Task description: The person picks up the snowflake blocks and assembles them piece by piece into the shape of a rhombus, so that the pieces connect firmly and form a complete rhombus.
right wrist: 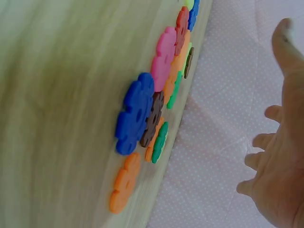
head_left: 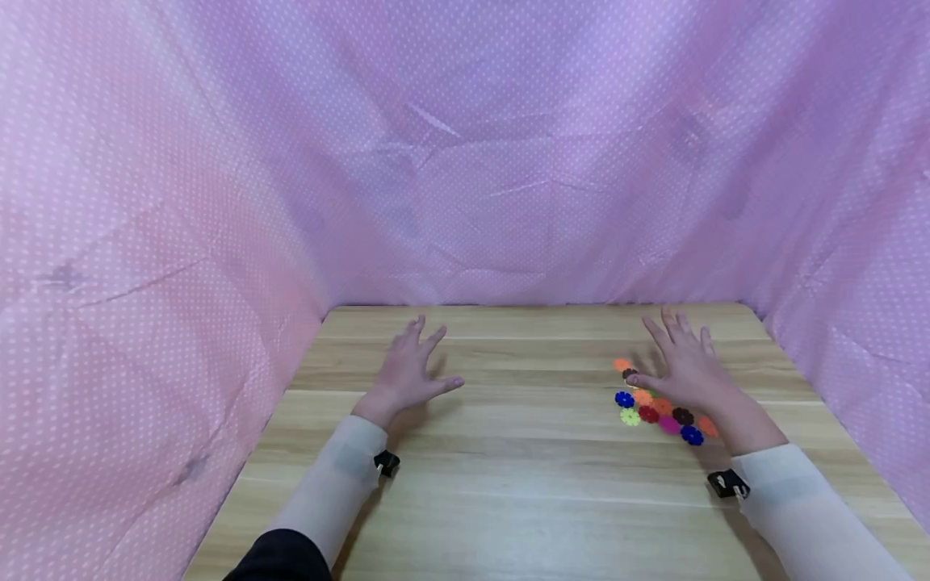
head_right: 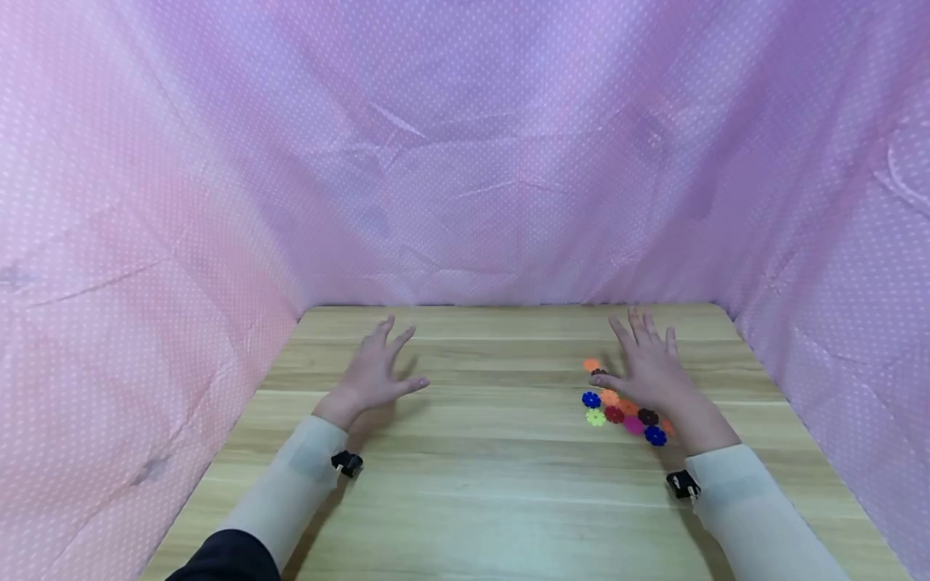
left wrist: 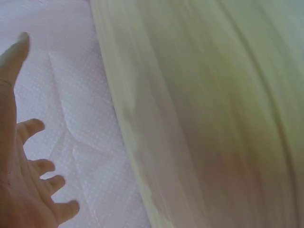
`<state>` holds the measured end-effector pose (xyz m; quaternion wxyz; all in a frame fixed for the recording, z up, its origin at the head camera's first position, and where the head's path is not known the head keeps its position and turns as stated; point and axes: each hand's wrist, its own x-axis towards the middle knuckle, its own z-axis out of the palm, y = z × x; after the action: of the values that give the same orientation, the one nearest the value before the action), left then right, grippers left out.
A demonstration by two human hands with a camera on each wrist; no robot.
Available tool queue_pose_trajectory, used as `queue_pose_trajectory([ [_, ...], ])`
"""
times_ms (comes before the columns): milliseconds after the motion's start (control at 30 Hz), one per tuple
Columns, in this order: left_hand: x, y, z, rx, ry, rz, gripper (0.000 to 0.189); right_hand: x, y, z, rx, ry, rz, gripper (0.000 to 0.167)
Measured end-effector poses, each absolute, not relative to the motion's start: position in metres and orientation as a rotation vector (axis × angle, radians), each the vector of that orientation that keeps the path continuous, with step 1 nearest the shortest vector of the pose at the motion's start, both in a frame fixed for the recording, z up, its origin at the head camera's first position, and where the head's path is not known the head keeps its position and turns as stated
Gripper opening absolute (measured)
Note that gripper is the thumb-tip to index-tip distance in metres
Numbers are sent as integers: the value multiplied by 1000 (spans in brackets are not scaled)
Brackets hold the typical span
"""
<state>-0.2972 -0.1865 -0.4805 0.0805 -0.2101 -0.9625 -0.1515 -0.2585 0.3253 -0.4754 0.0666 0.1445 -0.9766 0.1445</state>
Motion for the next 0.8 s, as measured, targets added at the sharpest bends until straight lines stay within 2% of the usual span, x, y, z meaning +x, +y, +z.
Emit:
queue_pose_trajectory([
  [233, -293, -158, -481, -716, -2973, -728, 103, -252, 335, -480, 438, -2973, 554, 100],
  [533, -301, -99, -485, -923, -2942, -1125, 76, -248, 342, -477, 414, -3066, 551, 64],
  [800, -296, -42, -485, -1028, -2892, -1178, 49, -255, 340, -477, 390, -3104, 590, 48],
])
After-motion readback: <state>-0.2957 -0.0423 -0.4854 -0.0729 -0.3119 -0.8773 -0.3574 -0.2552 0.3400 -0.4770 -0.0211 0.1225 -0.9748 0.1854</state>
